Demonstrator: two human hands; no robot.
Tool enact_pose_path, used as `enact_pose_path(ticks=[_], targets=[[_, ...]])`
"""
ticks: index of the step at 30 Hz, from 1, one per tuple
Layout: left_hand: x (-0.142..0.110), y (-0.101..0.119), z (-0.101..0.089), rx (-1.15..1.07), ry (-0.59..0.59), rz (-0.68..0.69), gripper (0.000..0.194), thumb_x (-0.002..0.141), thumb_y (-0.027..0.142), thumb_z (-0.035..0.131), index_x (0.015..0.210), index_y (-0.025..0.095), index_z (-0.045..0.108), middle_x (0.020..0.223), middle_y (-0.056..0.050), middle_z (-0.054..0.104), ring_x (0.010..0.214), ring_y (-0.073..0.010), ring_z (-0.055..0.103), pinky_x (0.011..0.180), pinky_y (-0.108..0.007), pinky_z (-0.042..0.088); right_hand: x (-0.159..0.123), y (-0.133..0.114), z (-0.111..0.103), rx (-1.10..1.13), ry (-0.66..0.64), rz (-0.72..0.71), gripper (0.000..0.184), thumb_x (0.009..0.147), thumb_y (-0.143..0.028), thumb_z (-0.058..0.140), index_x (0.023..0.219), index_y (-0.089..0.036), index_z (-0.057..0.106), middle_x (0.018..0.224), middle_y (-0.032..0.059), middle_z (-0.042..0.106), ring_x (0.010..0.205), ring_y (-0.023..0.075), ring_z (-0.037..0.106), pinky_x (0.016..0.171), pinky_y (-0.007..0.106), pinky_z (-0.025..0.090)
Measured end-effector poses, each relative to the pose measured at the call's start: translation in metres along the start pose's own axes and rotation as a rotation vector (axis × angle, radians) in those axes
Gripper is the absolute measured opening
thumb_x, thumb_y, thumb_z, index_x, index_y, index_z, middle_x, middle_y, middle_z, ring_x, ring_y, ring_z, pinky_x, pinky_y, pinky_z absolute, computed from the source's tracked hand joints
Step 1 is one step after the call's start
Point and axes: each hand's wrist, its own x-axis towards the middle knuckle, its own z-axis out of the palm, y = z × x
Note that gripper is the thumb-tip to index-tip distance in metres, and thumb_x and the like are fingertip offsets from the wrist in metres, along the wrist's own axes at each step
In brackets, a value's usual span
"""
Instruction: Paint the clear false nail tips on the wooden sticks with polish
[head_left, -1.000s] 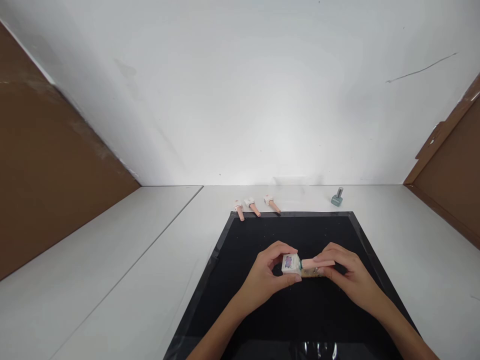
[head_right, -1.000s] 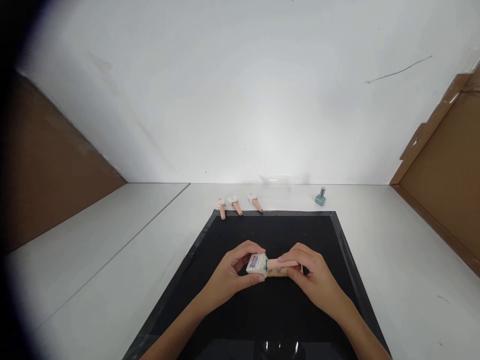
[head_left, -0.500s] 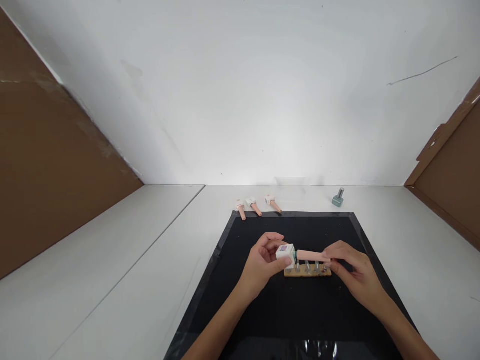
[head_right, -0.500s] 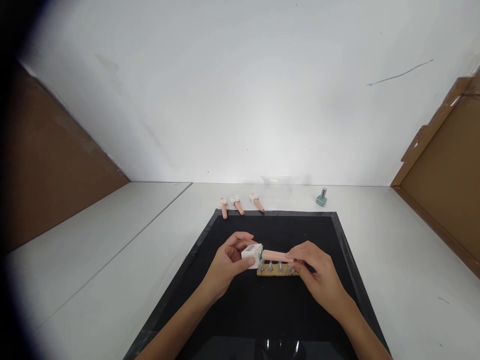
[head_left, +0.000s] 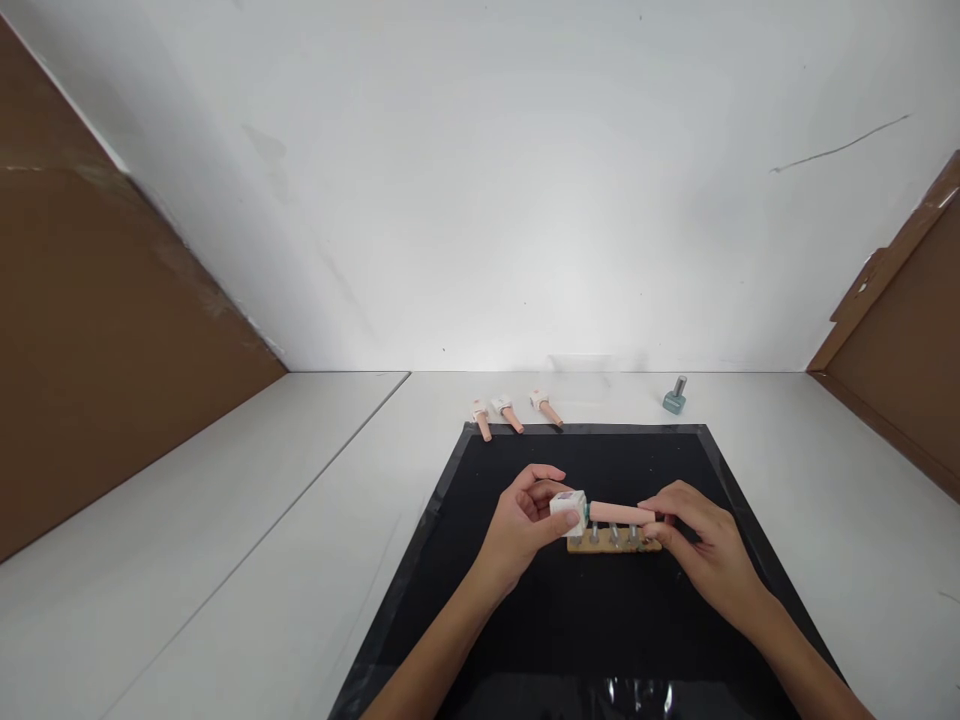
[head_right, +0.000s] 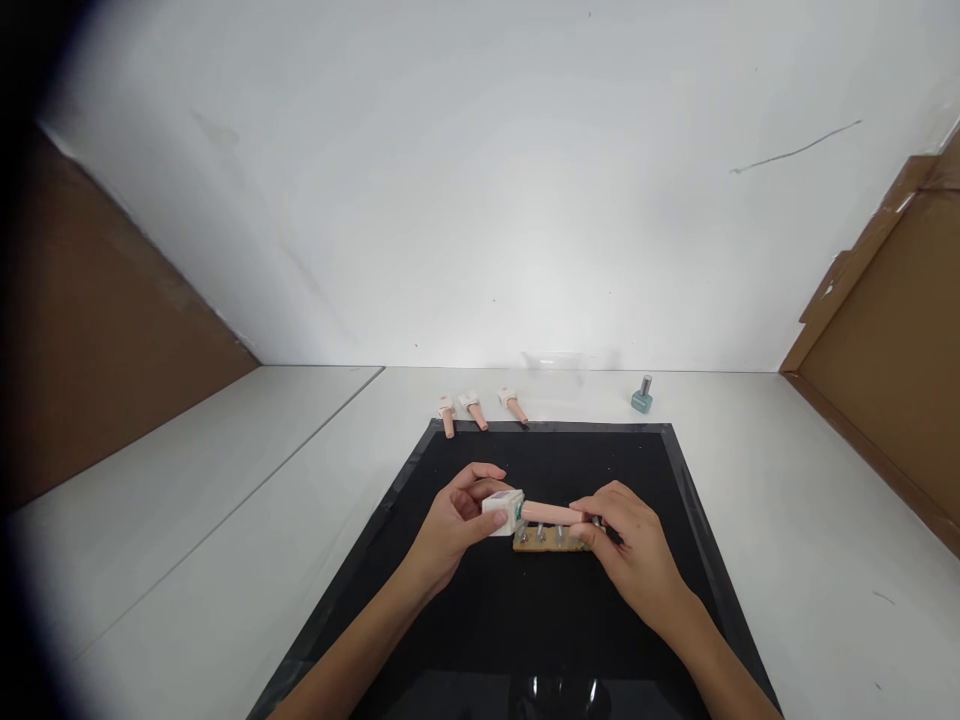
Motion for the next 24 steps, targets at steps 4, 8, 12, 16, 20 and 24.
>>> enact_pose_path(ticks=[4, 8, 12, 16, 20, 24], targets=[[-0.0019, 0.0012, 0.0011, 0.004, -0.075, -0.005, 0.052, 0.043, 0.031, 0.089, 0.08, 0.017, 0.057, 0.067, 0.001, 0.07, 0.06, -0.0115, 0.062, 0.056, -0.021, 0.048, 0.0019, -0.0012, -0.0021, -0.035, -0.015, 0.073, 0.029, 0.095, -0.032, 0.049, 0.073, -0.019, 0.063, 0.062, 0.0028, 0.062, 0.054, 0.0159, 0.059, 0.047, 0.025, 0.048], [-0.0035, 0.0037, 0.0012, 0.081, -0.112, 0.019, 0.048, 0.045, 0.025, 0.088, 0.081, 0.018, 0.057, 0.072, 0.0, 0.07, 0.064, -0.0133, 0.063, 0.062, -0.024, 0.049, 0.0026, -0.0026, -0.0033, -0.03, -0.004, 0.075, 0.033, 0.095, -0.038, 0.046, 0.073, -0.02, 0.062, 0.061, 0.0023, 0.062, 0.052, 0.0154, 0.059, 0.046, 0.025, 0.048], [-0.0048, 0.0067, 0.0022, 0.132, -0.122, 0.025, 0.046, 0.047, 0.02, 0.086, 0.082, 0.018, 0.057, 0.075, -0.001, 0.071, 0.067, -0.0153, 0.063, 0.067, -0.027, 0.049, 0.003, -0.0048, -0.0029, -0.003, 0.04, 0.052, 0.024, 0.095, -0.035, 0.048, 0.084, -0.021, 0.064, 0.066, 0.0027, 0.066, 0.056, 0.0161, 0.063, 0.049, 0.024, 0.051], [-0.0061, 0.0076, 0.0023, 0.173, -0.116, 0.029, 0.044, 0.047, 0.017, 0.085, 0.082, 0.018, 0.058, 0.077, -0.002, 0.071, 0.071, -0.0164, 0.064, 0.069, -0.027, 0.049, 0.004, -0.005, -0.002, 0.011, 0.066, 0.018, 0.018, 0.095, -0.028, 0.05, 0.086, -0.022, 0.064, 0.068, 0.0027, 0.066, 0.057, 0.0165, 0.064, 0.049, 0.025, 0.053], [-0.0058, 0.0057, 0.0006, 0.202, -0.107, 0.044, 0.044, 0.048, 0.017, 0.084, 0.083, 0.018, 0.058, 0.078, -0.002, 0.071, 0.072, -0.0165, 0.064, 0.069, -0.027, 0.049, 0.0035, -0.0034, 0.0, 0.028, 0.066, -0.017, 0.015, 0.093, -0.02, 0.05, 0.087, -0.022, 0.064, 0.072, 0.004, 0.067, 0.063, 0.0177, 0.066, 0.054, 0.026, 0.055], [-0.0048, 0.0053, -0.0001, 0.21, -0.087, 0.042, 0.042, 0.048, 0.018, 0.084, 0.081, 0.018, 0.057, 0.076, -0.001, 0.07, 0.07, -0.016, 0.064, 0.069, -0.027, 0.049, 0.0016, -0.002, 0.0014, 0.017, 0.063, -0.061, 0.016, 0.093, -0.016, 0.049, 0.092, -0.022, 0.064, 0.083, 0.0066, 0.07, 0.073, 0.0194, 0.069, 0.062, 0.029, 0.058]])
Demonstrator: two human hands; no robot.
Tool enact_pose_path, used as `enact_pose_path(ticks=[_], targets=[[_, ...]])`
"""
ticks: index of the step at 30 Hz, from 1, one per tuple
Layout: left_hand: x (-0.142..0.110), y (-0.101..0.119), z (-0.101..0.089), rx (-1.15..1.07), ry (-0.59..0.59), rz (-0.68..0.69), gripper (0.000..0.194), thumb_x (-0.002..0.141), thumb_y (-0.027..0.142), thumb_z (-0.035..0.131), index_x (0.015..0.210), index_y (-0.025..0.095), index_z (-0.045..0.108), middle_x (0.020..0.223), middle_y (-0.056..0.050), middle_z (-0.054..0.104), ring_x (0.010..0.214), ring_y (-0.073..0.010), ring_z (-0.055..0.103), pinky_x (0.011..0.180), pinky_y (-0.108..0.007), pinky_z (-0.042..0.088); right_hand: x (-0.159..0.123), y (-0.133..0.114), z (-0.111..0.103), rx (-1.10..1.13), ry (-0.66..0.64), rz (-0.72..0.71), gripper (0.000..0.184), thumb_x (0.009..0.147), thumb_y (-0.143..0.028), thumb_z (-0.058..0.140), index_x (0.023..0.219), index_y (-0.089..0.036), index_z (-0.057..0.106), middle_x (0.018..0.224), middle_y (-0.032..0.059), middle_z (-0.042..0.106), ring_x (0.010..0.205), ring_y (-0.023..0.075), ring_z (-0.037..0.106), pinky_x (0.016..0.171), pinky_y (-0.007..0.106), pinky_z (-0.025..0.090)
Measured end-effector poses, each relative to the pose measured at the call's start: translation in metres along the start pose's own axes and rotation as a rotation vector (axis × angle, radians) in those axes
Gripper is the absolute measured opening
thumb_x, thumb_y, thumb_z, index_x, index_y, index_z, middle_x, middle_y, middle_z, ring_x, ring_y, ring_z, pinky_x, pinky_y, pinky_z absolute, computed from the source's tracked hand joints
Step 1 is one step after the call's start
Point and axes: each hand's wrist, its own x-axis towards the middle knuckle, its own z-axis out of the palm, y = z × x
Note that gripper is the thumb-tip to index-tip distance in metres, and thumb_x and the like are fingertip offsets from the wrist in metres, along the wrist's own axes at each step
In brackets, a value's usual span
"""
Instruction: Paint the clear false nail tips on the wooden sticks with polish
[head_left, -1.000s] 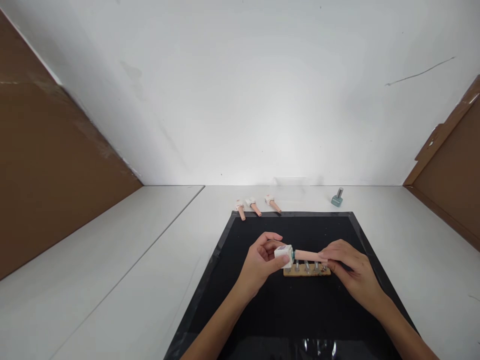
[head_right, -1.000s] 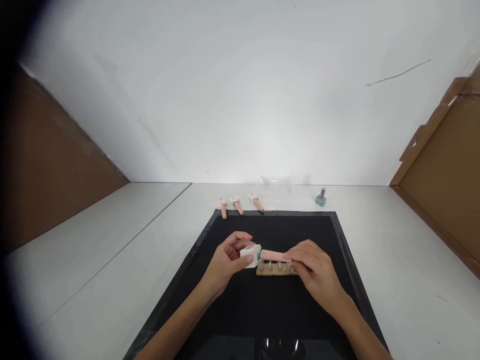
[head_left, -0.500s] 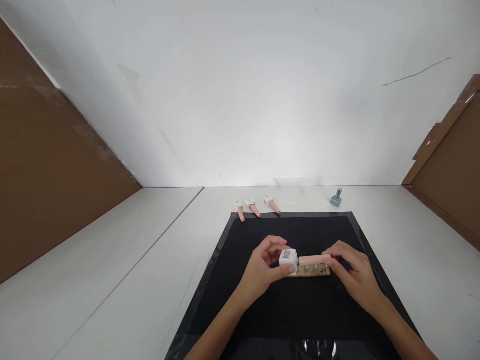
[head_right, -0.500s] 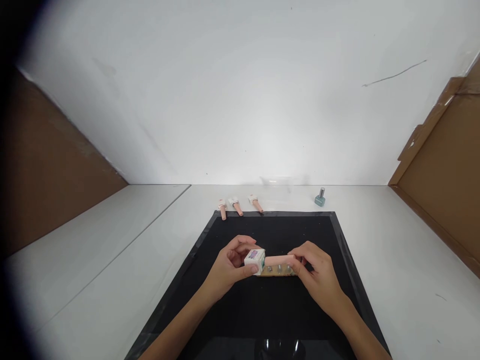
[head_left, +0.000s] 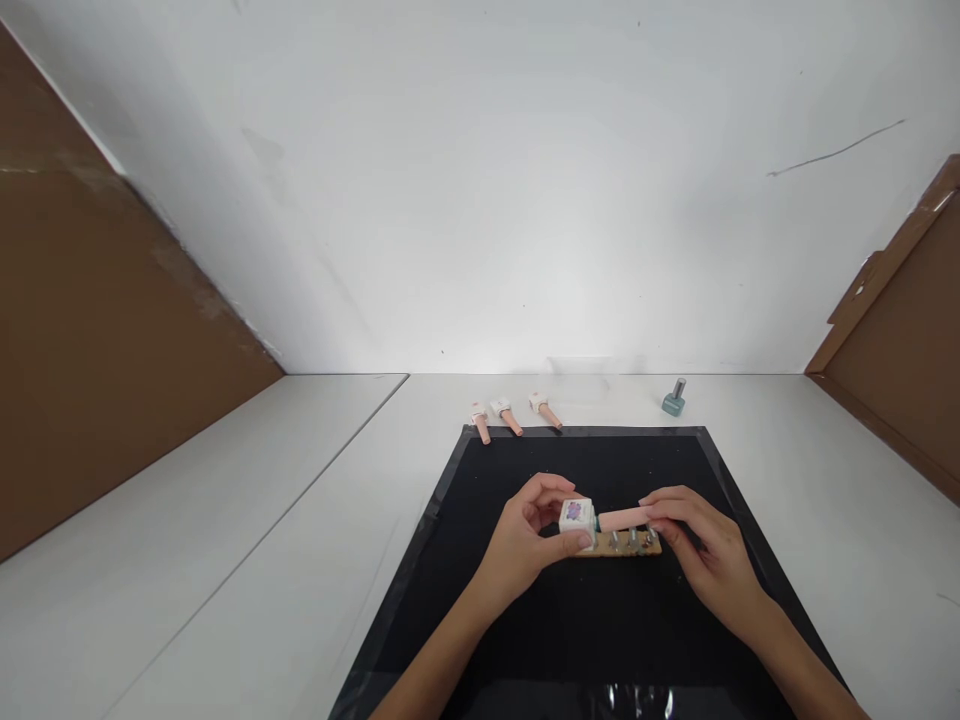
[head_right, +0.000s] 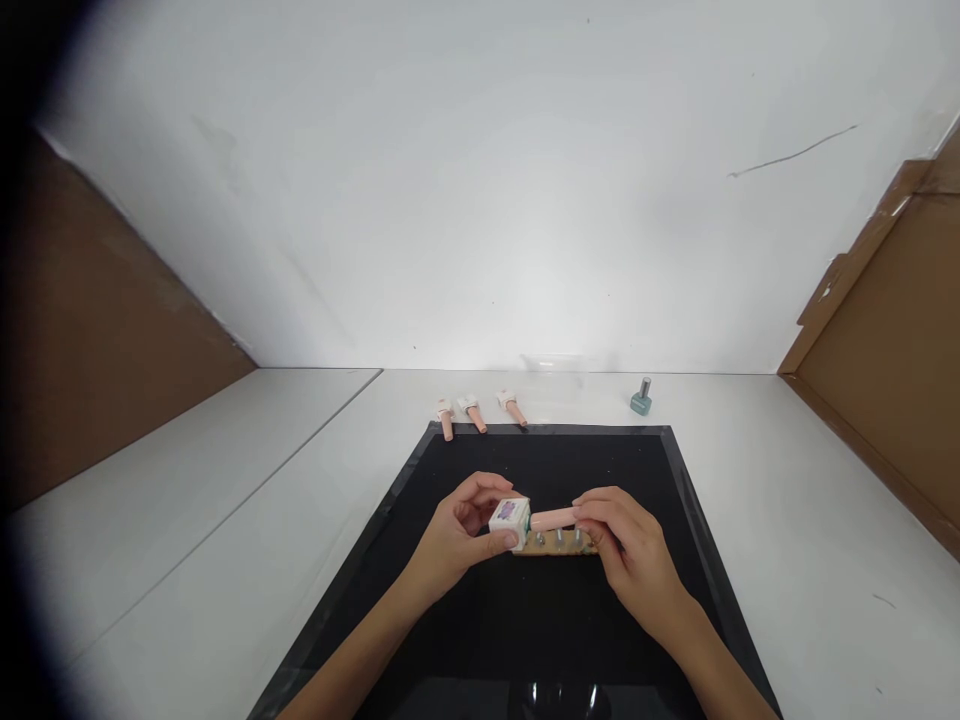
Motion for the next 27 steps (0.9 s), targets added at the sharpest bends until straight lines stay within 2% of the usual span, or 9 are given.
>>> enact_pose_path(ticks=[9, 15, 22, 25, 27], targets=[[0.0007, 0.0021, 0.0014, -0.102, -0.004, -0.041, 0.046, 0.044, 0.023, 0.087, 0.079, 0.018, 0.057, 0.071, -0.001, 0.07, 0.063, -0.0148, 0.062, 0.064, -0.026, 0.048, -0.0038, 0.0004, -0.0026, 0.011, -0.029, -0.046, 0.026, 0.091, -0.007, 0.046, 0.094, -0.024, 0.065, 0.09, 0.007, 0.073, 0.076, 0.0192, 0.072, 0.063, 0.029, 0.062], [0.0025, -0.0038, 0.001, -0.189, 0.004, -0.064, 0.048, 0.043, 0.028, 0.088, 0.079, 0.018, 0.057, 0.071, -0.001, 0.07, 0.061, -0.0149, 0.062, 0.059, -0.026, 0.048, -0.0041, -0.0017, -0.0009, 0.034, -0.023, -0.102, 0.032, 0.087, -0.001, 0.046, 0.092, -0.025, 0.067, 0.088, 0.0063, 0.073, 0.081, 0.0201, 0.072, 0.066, 0.03, 0.062], [0.0014, -0.0031, 0.0005, -0.19, -0.008, -0.053, 0.049, 0.043, 0.03, 0.089, 0.079, 0.017, 0.057, 0.07, -0.001, 0.07, 0.059, -0.0138, 0.061, 0.057, -0.024, 0.048, -0.0042, -0.0001, -0.0009, 0.081, -0.026, 0.01, 0.023, 0.09, -0.011, 0.052, 0.1, -0.026, 0.067, 0.09, 0.0064, 0.071, 0.077, 0.0192, 0.071, 0.063, 0.028, 0.06], [0.0009, -0.0012, 0.0007, -0.205, -0.027, -0.062, 0.05, 0.042, 0.029, 0.089, 0.079, 0.017, 0.058, 0.07, -0.001, 0.07, 0.059, -0.0128, 0.06, 0.055, -0.022, 0.047, -0.003, -0.0022, 0.0, 0.15, -0.036, 0.11, 0.015, 0.093, -0.023, 0.053, 0.097, -0.025, 0.068, 0.087, 0.0062, 0.071, 0.076, 0.0194, 0.07, 0.062, 0.027, 0.059], [0.0009, -0.0003, 0.0006, -0.216, -0.05, -0.063, 0.05, 0.042, 0.031, 0.09, 0.079, 0.017, 0.058, 0.07, -0.001, 0.07, 0.059, -0.0124, 0.06, 0.054, -0.022, 0.046, -0.0027, -0.0045, 0.0015, 0.215, -0.066, 0.196, 0.018, 0.094, -0.034, 0.051, 0.095, -0.024, 0.067, 0.083, 0.0058, 0.071, 0.073, 0.0193, 0.07, 0.06, 0.026, 0.058]])
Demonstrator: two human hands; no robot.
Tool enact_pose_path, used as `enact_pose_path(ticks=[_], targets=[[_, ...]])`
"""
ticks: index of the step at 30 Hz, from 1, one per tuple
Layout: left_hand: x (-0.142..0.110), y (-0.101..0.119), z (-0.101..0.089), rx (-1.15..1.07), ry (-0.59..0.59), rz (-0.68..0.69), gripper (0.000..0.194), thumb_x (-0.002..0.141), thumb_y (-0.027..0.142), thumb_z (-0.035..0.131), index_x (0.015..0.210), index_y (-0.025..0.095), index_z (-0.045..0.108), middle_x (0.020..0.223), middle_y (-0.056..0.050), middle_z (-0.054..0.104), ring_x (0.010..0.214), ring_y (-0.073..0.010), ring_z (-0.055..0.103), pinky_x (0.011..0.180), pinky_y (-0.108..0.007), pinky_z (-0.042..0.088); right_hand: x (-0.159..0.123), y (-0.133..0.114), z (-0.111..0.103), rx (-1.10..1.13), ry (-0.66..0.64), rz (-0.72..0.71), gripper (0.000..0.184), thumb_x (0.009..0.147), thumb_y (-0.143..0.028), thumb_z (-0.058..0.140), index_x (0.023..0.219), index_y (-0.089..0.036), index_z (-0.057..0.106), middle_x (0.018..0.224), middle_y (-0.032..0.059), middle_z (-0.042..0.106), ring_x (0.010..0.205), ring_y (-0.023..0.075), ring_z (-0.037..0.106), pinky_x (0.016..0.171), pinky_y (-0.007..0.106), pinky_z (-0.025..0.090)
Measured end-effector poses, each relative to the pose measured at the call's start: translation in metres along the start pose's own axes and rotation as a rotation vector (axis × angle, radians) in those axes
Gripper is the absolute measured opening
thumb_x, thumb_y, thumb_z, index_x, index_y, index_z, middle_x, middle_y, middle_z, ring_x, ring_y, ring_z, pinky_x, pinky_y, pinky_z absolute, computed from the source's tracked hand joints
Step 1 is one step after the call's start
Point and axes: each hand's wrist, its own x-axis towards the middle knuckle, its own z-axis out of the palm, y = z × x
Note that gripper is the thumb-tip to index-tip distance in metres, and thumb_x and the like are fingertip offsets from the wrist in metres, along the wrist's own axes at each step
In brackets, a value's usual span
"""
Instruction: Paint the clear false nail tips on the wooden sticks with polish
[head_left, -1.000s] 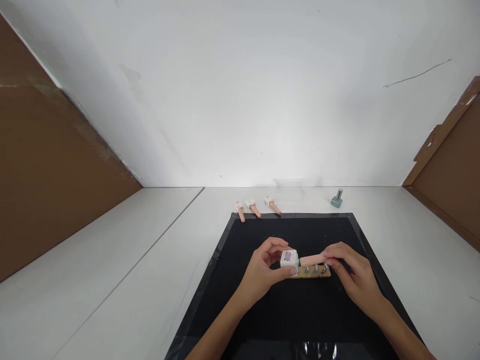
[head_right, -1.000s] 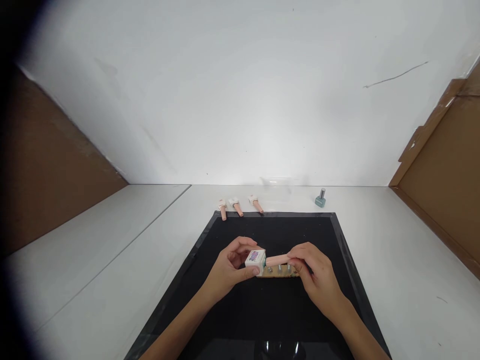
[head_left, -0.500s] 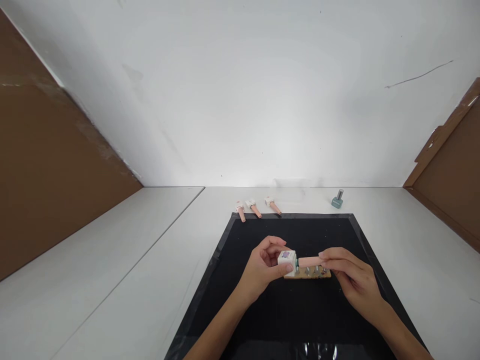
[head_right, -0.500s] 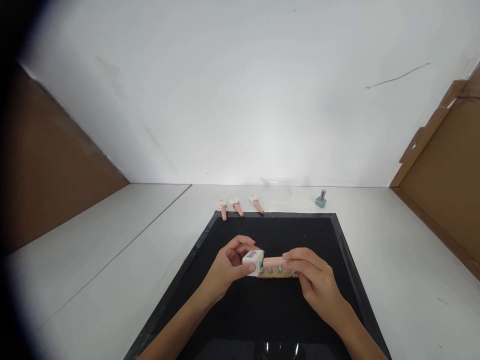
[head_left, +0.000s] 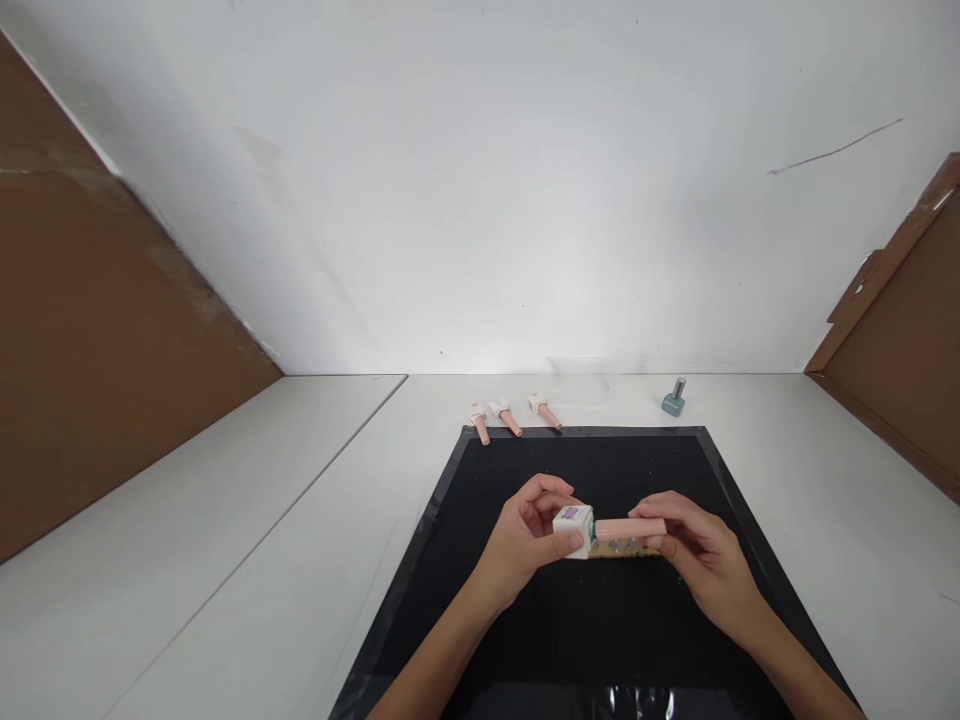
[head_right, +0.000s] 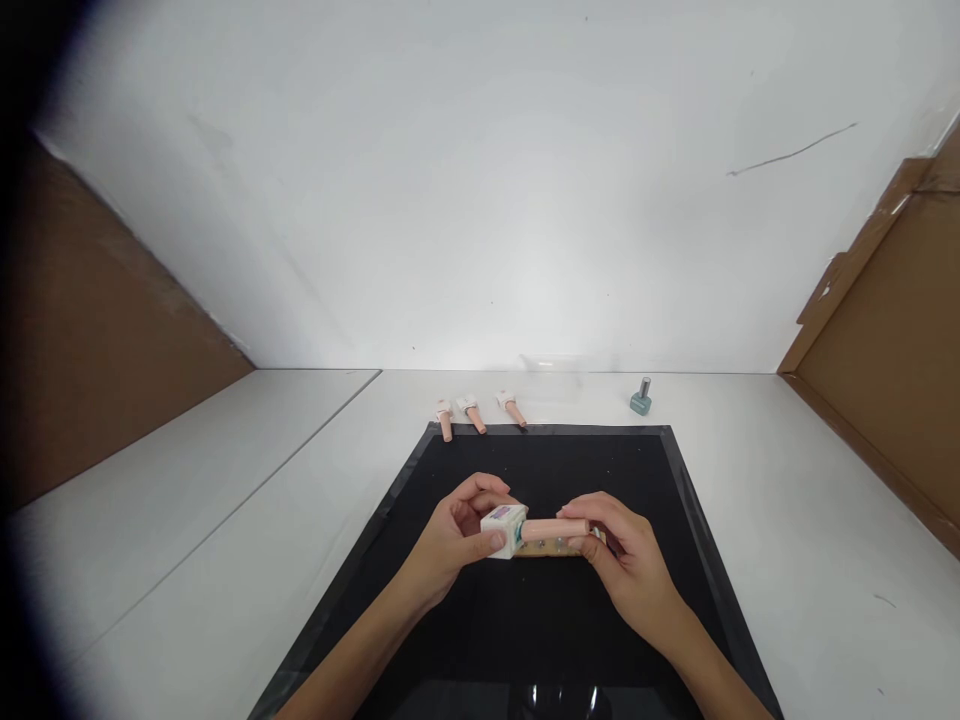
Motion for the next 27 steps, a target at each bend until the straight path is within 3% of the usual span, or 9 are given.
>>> enact_pose_path(ticks=[6, 12, 17, 27], targets=[[-0.001, 0.002, -0.001, 0.061, -0.049, 0.01, 0.049, 0.045, 0.031, 0.089, 0.081, 0.017, 0.058, 0.073, -0.001, 0.069, 0.062, -0.0125, 0.06, 0.058, -0.022, 0.045, -0.002, -0.004, 0.01, 0.111, -0.105, 0.145, 0.027, 0.097, -0.044, 0.041, 0.1, -0.024, 0.059, 0.064, -0.0008, 0.064, 0.059, 0.0159, 0.063, 0.056, 0.024, 0.052], [-0.002, 0.003, 0.001, 0.099, -0.072, -0.012, 0.047, 0.045, 0.029, 0.088, 0.08, 0.017, 0.058, 0.071, 0.001, 0.064, 0.063, -0.0123, 0.057, 0.059, -0.023, 0.044, -0.004, -0.005, 0.019, 0.019, -0.013, 0.11, 0.025, 0.1, -0.038, 0.033, 0.1, -0.024, 0.054, 0.062, -0.0016, 0.06, 0.055, 0.0151, 0.059, 0.052, 0.022, 0.049], [-0.001, 0.003, 0.003, 0.1, -0.022, -0.008, 0.046, 0.045, 0.031, 0.087, 0.078, 0.017, 0.058, 0.064, 0.004, 0.056, 0.057, -0.0097, 0.051, 0.054, -0.021, 0.042, -0.009, 0.0, 0.016, -0.039, 0.102, 0.031, 0.021, 0.1, -0.037, 0.034, 0.104, -0.026, 0.052, 0.064, -0.0024, 0.06, 0.055, 0.0137, 0.059, 0.052, 0.02, 0.05], [-0.002, 0.003, 0.003, 0.008, -0.049, -0.03, 0.048, 0.045, 0.031, 0.089, 0.079, 0.016, 0.059, 0.068, 0.002, 0.063, 0.06, -0.0099, 0.056, 0.055, -0.02, 0.044, -0.008, -0.003, 0.011, 0.047, 0.168, 0.066, 0.021, 0.099, -0.039, 0.037, 0.101, -0.026, 0.054, 0.064, -0.0029, 0.06, 0.054, 0.0135, 0.059, 0.052, 0.02, 0.051]])
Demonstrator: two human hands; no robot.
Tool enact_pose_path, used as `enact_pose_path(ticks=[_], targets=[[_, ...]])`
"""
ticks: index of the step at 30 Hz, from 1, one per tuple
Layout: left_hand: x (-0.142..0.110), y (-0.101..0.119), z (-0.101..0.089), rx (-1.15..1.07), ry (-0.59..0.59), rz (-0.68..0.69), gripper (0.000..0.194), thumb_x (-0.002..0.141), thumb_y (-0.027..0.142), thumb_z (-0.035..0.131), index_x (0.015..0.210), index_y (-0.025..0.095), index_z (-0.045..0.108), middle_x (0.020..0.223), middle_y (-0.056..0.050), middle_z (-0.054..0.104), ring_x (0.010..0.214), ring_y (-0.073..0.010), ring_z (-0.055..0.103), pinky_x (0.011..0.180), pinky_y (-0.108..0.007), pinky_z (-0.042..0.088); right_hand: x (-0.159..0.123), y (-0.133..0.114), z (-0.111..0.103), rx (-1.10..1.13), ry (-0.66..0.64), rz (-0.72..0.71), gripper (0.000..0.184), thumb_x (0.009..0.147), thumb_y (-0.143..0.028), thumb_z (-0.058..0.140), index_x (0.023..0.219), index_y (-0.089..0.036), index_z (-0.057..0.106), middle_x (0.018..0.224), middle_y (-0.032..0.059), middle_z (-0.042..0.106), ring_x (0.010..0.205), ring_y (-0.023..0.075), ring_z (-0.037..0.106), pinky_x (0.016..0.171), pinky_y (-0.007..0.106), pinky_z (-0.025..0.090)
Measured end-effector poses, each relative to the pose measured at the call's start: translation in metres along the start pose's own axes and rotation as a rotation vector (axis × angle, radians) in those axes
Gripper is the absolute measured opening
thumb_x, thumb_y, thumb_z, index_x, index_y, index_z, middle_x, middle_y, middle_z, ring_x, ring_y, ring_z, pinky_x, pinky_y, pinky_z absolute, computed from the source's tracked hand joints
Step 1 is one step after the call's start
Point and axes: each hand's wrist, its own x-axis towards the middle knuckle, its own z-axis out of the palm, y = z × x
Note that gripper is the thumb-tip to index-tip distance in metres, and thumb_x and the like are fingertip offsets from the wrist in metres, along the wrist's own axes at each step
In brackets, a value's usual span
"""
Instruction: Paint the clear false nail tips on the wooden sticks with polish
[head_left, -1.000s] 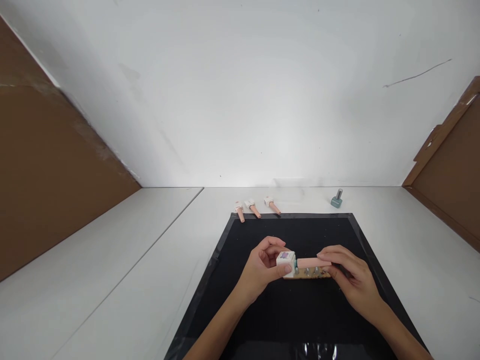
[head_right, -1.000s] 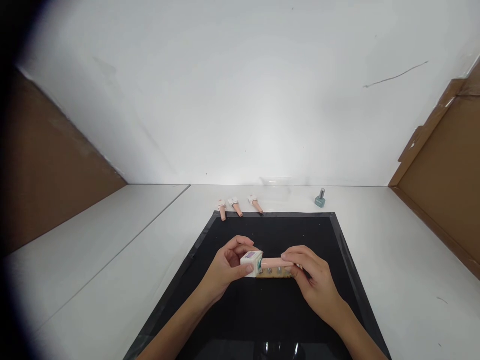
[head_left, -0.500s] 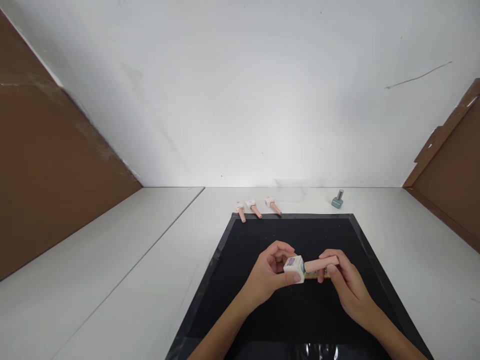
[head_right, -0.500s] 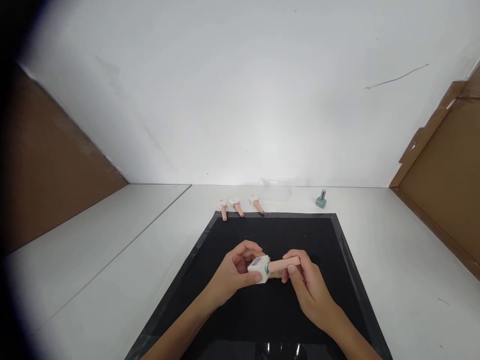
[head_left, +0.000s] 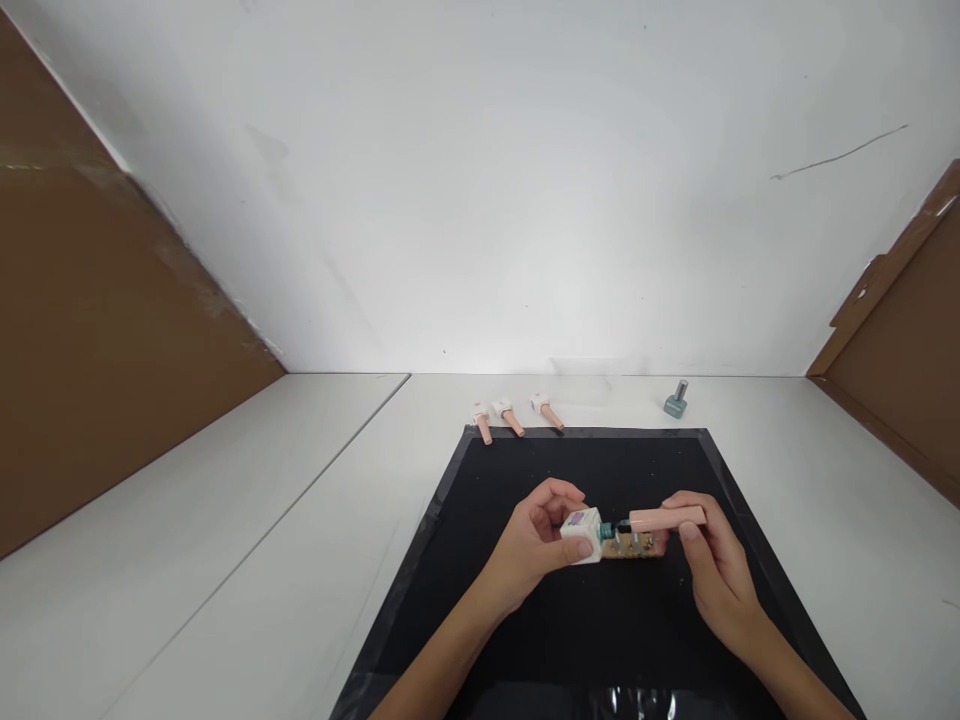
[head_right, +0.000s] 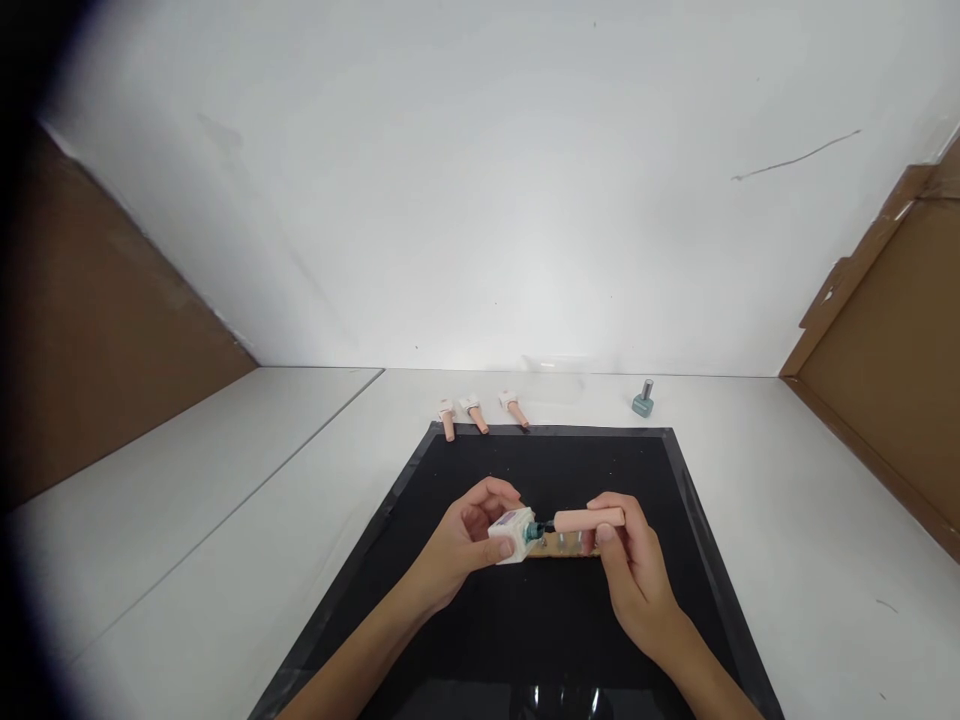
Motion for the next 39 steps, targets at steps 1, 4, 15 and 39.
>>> enact_pose_path(ticks=[1, 4, 15, 39], targets=[[0.0, 0.0, 0.0, -0.007, -0.003, -0.002, 0.048, 0.045, 0.031, 0.089, 0.08, 0.016, 0.059, 0.069, 0.002, 0.064, 0.06, -0.01, 0.056, 0.055, -0.02, 0.044, 0.0, 0.0, 0.0, 0.014, 0.006, 0.007, 0.021, 0.099, -0.039, 0.038, 0.102, -0.026, 0.054, 0.064, -0.003, 0.059, 0.055, 0.0135, 0.059, 0.053, 0.02, 0.051], [0.0, -0.001, -0.002, -0.016, -0.02, -0.013, 0.049, 0.045, 0.032, 0.089, 0.081, 0.016, 0.059, 0.07, 0.002, 0.066, 0.061, -0.0101, 0.057, 0.055, -0.02, 0.045, 0.0, 0.001, 0.0, 0.045, 0.0, 0.025, 0.021, 0.099, -0.038, 0.038, 0.102, -0.026, 0.055, 0.064, -0.0029, 0.059, 0.056, 0.0137, 0.059, 0.055, 0.021, 0.051], [0.001, -0.005, -0.004, -0.018, -0.023, 0.011, 0.049, 0.046, 0.035, 0.089, 0.081, 0.016, 0.059, 0.07, 0.002, 0.065, 0.061, -0.009, 0.057, 0.055, -0.018, 0.044, -0.004, 0.002, -0.001, 0.175, -0.025, 0.094, 0.019, 0.098, -0.039, 0.043, 0.102, -0.03, 0.058, 0.068, -0.003, 0.059, 0.061, 0.0126, 0.057, 0.059, 0.02, 0.048], [0.02, -0.023, -0.024, 0.572, 0.403, 0.156, 0.032, 0.059, 0.031, 0.071, 0.086, 0.02, 0.057, 0.079, -0.001, 0.066, 0.077, -0.019, 0.064, 0.074, -0.032, 0.053, 0.001, -0.012, -0.013, 0.774, 0.001, 0.175, 0.013, 0.088, -0.04, 0.059, 0.088, -0.029, 0.064, 0.069, -0.0025, 0.059, 0.058, 0.0133, 0.054, 0.056, 0.026, 0.046]])
